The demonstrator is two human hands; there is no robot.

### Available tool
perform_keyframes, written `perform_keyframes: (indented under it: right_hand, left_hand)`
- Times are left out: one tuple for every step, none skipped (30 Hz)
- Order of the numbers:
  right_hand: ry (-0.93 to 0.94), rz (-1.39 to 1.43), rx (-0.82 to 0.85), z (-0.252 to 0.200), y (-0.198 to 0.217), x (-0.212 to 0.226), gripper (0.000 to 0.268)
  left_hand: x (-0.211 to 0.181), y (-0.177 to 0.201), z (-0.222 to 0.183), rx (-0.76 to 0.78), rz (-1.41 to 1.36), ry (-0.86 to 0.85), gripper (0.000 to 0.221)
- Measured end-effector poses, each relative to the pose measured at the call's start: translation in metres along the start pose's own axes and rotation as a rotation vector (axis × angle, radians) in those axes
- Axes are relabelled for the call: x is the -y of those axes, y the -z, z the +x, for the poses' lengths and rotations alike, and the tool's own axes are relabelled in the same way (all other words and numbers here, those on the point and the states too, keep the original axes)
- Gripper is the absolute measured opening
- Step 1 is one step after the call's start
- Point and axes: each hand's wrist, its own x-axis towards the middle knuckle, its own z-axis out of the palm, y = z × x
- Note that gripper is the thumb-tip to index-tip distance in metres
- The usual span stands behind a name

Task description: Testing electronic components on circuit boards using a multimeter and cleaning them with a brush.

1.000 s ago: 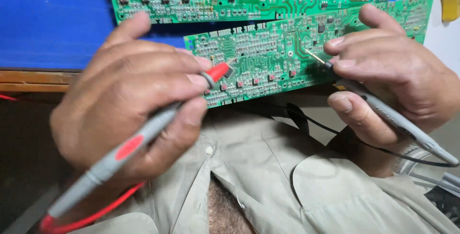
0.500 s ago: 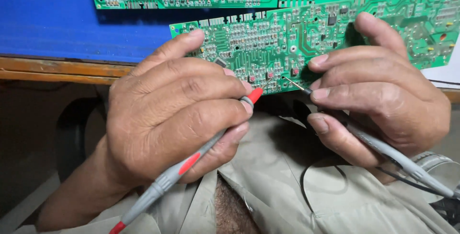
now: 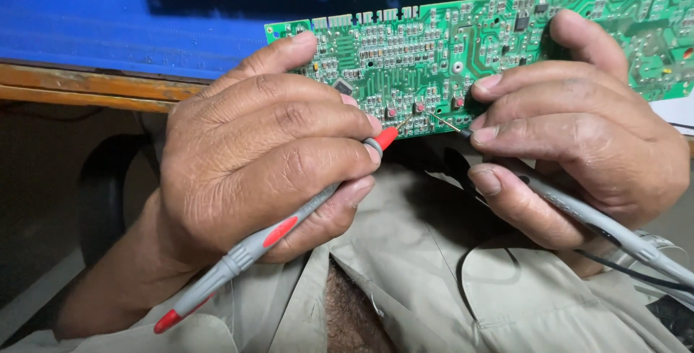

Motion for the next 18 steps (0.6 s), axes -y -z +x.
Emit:
perform_keyframes:
  right_hand:
    - [-0.008,0.001,0.003,0.0018,0.0004,0.0018,0.015]
    - [-0.009,0.001,0.005,0.0023,0.0003,0.0019,0.015]
    - [-0.008,-0.005,0.003,0.0028,0.0003,0.0019,0.015]
    - [-0.006,-0.012,0.001,0.0031,-0.0001,0.0014,0.014]
    - [-0.006,-0.011,0.002,0.0028,-0.0006,-0.0005,0.014]
    - [0.005,-0.014,-0.002,0.0024,-0.0012,-0.002,0.014]
    - [0.017,-0.016,-0.005,0.0019,-0.0017,-0.0036,0.014]
    - [0.016,-0.016,-0.005,0.0022,-0.0013,-0.003,0.014]
    - [0.01,-0.018,-0.001,0.0025,-0.001,-0.0023,0.014]
    - [0.005,-0.019,0.002,0.0028,-0.0007,-0.0017,0.014]
    - [0.005,-0.019,0.003,0.0027,-0.0002,-0.0019,0.014]
    - [0.008,-0.022,0.01,0.0029,0.0004,-0.0022,0.015]
    - [0.012,-0.024,0.018,0.0031,0.0011,-0.0024,0.015]
    - [0.013,-0.024,0.019,0.0035,0.0006,-0.002,0.015]
    - [0.012,-0.025,0.015,0.0038,0.0002,-0.0015,0.015]
    - [0.011,-0.027,0.012,0.0042,0.0,-0.0011,0.014]
    - [0.012,-0.026,0.012,0.0039,-0.0003,-0.0032,0.014]
    - [0.025,-0.024,0.009,0.0035,-0.0005,-0.0054,0.014]
  left_hand:
    - [0.0006,-0.0003,0.0,-0.005,-0.001,-0.003,0.01]
    - [0.0006,0.0001,0.0001,-0.005,-0.003,-0.001,0.01]
    - [0.0006,0.0004,0.0002,-0.005,-0.006,-0.002,0.009]
    - [0.0008,0.0004,0.0004,-0.004,-0.007,-0.004,0.009]
    - [0.0005,0.0002,0.0004,-0.005,-0.007,-0.003,0.009]
    - [0.0003,0.0,0.0004,-0.01,-0.01,0.0,0.009]
    - [0.0,-0.0002,0.0004,-0.015,-0.013,0.004,0.009]
    - [0.0004,-0.0004,0.0005,-0.016,-0.014,0.003,0.009]
    - [0.0007,-0.0006,0.0005,-0.018,-0.015,0.002,0.009]
    - [0.0008,-0.0006,0.0005,-0.02,-0.015,0.001,0.009]
    - [0.0006,-0.0004,0.0007,-0.02,-0.015,0.001,0.009]
    - [0.0004,-0.0001,0.001,-0.018,-0.022,0.005,0.009]
    - [0.0002,0.0002,0.0013,-0.016,-0.029,0.01,0.009]
    - [0.0003,0.0004,0.0013,-0.017,-0.028,0.011,0.009]
    - [0.0003,0.0005,0.0013,-0.016,-0.029,0.01,0.009]
    - [0.0005,0.0008,0.0016,-0.014,-0.031,0.008,0.009]
    - [0.0013,0.0001,0.001,-0.014,-0.03,0.008,0.009]
    - [0.0022,-0.0006,0.0005,-0.017,-0.036,0.006,0.008]
